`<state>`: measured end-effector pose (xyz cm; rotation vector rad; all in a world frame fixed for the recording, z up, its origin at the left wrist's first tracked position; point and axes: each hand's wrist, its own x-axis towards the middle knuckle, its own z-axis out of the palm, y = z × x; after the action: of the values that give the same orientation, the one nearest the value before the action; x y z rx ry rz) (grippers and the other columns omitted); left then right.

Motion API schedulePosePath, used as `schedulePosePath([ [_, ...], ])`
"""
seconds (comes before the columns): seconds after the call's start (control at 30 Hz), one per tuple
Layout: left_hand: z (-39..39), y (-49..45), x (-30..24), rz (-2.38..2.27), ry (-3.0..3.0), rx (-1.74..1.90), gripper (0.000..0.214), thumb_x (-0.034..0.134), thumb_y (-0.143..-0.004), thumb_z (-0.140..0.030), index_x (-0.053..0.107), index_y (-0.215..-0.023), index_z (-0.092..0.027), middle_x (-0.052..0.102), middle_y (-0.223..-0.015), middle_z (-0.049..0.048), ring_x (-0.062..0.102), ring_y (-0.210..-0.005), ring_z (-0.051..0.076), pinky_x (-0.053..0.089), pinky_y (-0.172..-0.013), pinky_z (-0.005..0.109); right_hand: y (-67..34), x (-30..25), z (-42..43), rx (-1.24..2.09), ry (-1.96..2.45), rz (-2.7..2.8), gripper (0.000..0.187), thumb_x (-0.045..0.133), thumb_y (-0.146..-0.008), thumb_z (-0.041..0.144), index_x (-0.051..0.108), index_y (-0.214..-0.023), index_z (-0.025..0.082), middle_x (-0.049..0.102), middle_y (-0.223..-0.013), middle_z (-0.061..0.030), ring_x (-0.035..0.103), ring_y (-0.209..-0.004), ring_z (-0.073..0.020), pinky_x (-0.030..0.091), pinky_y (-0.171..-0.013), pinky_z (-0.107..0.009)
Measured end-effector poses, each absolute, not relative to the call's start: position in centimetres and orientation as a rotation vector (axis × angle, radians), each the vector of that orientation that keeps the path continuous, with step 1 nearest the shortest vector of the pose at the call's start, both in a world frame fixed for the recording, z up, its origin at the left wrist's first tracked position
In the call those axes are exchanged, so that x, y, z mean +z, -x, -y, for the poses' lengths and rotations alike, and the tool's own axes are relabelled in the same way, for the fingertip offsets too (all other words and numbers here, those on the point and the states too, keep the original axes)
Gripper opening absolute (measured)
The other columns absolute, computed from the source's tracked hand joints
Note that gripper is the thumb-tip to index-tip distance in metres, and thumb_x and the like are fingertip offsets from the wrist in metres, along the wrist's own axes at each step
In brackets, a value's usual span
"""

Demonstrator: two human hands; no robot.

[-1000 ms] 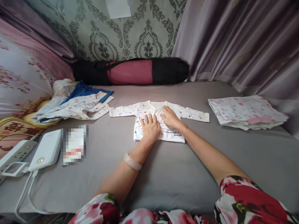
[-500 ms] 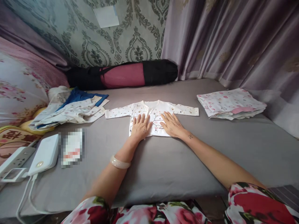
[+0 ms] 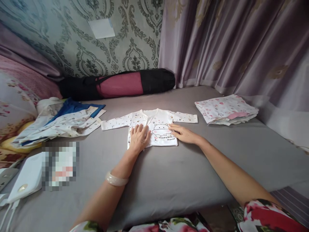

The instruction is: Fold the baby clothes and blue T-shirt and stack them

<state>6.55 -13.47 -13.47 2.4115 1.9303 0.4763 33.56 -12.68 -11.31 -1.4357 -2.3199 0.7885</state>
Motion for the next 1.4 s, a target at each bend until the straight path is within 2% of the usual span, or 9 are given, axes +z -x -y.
schedulePosePath([
  [0.07, 13.4, -6.6, -13.6, -1.92, -2.4, 0.586, 0.039, 0.038, -0.098, -0.043, 0.06, -0.124, -0.024, 0.053, -0.141, 0.0117, 0.041, -0.136, 0.031, 0.033, -0.11, 0.051, -34.5, -10.8, 11.7, 0.764, 1.521, 2.14, 0.038, 0.042, -0.095, 0.034, 0.067, -0.121, 0.022, 0.063, -0.133, -0.007, 0.056, -0.124, -0.0228, 0.041, -0.106, -0.038],
  [0.13, 13.3, -6.7, -13.8, -1.876, -2.42, 0.684, 0.037, 0.039, -0.098, -0.042, 0.061, -0.121, -0.023, 0.054, -0.14, 0.0116, 0.041, -0.136, 0.031, 0.032, -0.109, 0.051, -35.3, -10.3, 10.8, 0.565, 1.764, 1.94, 0.036, 0.04, -0.095, 0.029, 0.07, -0.114, 0.02, 0.071, -0.116, -0.0088, 0.064, -0.108, -0.0234, 0.047, -0.096, -0.036],
  [0.3, 13.2, -6.8, -13.9, -1.71, -2.524, 0.776, 0.03, 0.043, -0.096, -0.037, 0.061, -0.116, -0.024, 0.058, -0.135, 0.0098, 0.043, -0.134, 0.03, 0.033, -0.107, 0.05, -36.6, -9.8, 9.7, 0.075, 2.373, 1.594, 0.034, 0.041, -0.095, 0.024, 0.067, -0.115, 0.013, 0.064, -0.116, -0.0195, 0.062, -0.108, -0.0294, 0.047, -0.092, -0.039],
  [0.7, 13.1, -6.9, -14.3, -1.658, -2.52, 0.754, 0.024, 0.045, -0.096, -0.033, 0.062, -0.11, -0.024, 0.061, -0.129, 0.0084, 0.043, -0.132, 0.031, 0.033, -0.104, 0.05, -36.3, -9.6, 7.3, 0.264, 2.581, 1.315, 0.046, 0.054, -0.088, 0.024, 0.054, -0.13, 0.006, 0.057, -0.127, -0.025, 0.061, -0.114, -0.0329, 0.049, -0.093, -0.041],
  [0.93, 13.0, -7.1, -14.1, -1.655, -2.545, 0.778, 0.022, 0.043, -0.096, -0.026, 0.063, -0.104, -0.024, 0.066, -0.122, 0.0064, 0.047, -0.131, 0.03, 0.029, -0.105, 0.052, -37.7, -8.7, 6.0, 0.433, 2.53, 1.131, 0.034, 0.063, -0.078, 0.025, 0.072, -0.109, 0.013, 0.068, -0.116, -0.0205, 0.064, -0.11, -0.0307, 0.051, -0.088, -0.038],
  [1.1, 12.2, -8.1, -12.8, -1.631, -2.589, 0.753, 0.023, 0.042, -0.095, -0.023, 0.064, -0.102, -0.023, 0.067, -0.122, 0.0076, 0.048, -0.13, 0.03, 0.03, -0.106, 0.054, -37.4, -8.3, 5.1, 0.288, 2.378, 1.049, 0.016, 0.069, -0.074, 0.033, 0.076, -0.08, 0.02, 0.073, -0.102, -0.0142, 0.06, -0.114, -0.0334, 0.049, -0.09, -0.043],
  [1.2, 11.0, -9.3, -11.9, -1.53, -2.577, 0.724, 0.026, 0.041, -0.095, -0.023, 0.063, -0.109, -0.021, 0.067, -0.122, 0.0087, 0.053, -0.124, 0.027, 0.037, -0.103, 0.049, -36.8, -8.6, 4.6, 0.474, 2.06, 0.943, 0.015, 0.07, -0.072, 0.031, 0.072, -0.068, 0.016, 0.071, -0.069, -0.0071, 0.068, -0.087, -0.0266, 0.053, -0.071, -0.031],
  [1.27, 9.8, -10.3, -11.7, -1.437, -2.56, 0.67, 0.029, 0.041, -0.094, -0.021, 0.061, -0.115, -0.017, 0.067, -0.122, 0.011, 0.058, -0.118, 0.025, 0.044, -0.1, 0.043, -36.4, -8.9, 4.4, 0.64, 1.794, 0.798, 0.013, 0.07, -0.072, 0.027, 0.069, -0.067, 0.015, 0.064, -0.054, -0.0009, 0.067, -0.066, -0.0197, 0.051, -0.056, -0.024],
  [1.4, 7.2, -12.1, -12.0, -1.377, -2.533, 0.563, 0.034, 0.042, -0.09, -0.016, 0.058, -0.12, -0.016, 0.067, -0.12, 0.0122, 0.062, -0.111, 0.024, 0.049, -0.097, 0.039, -36.2, -9.0, 4.3, 0.903, 1.368, 0.546, 0.008, 0.075, -0.068, 0.015, 0.069, -0.073, 0.014, 0.066, -0.055, 0.002, 0.063, -0.054, -0.0136, 0.051, -0.049, -0.02],
])
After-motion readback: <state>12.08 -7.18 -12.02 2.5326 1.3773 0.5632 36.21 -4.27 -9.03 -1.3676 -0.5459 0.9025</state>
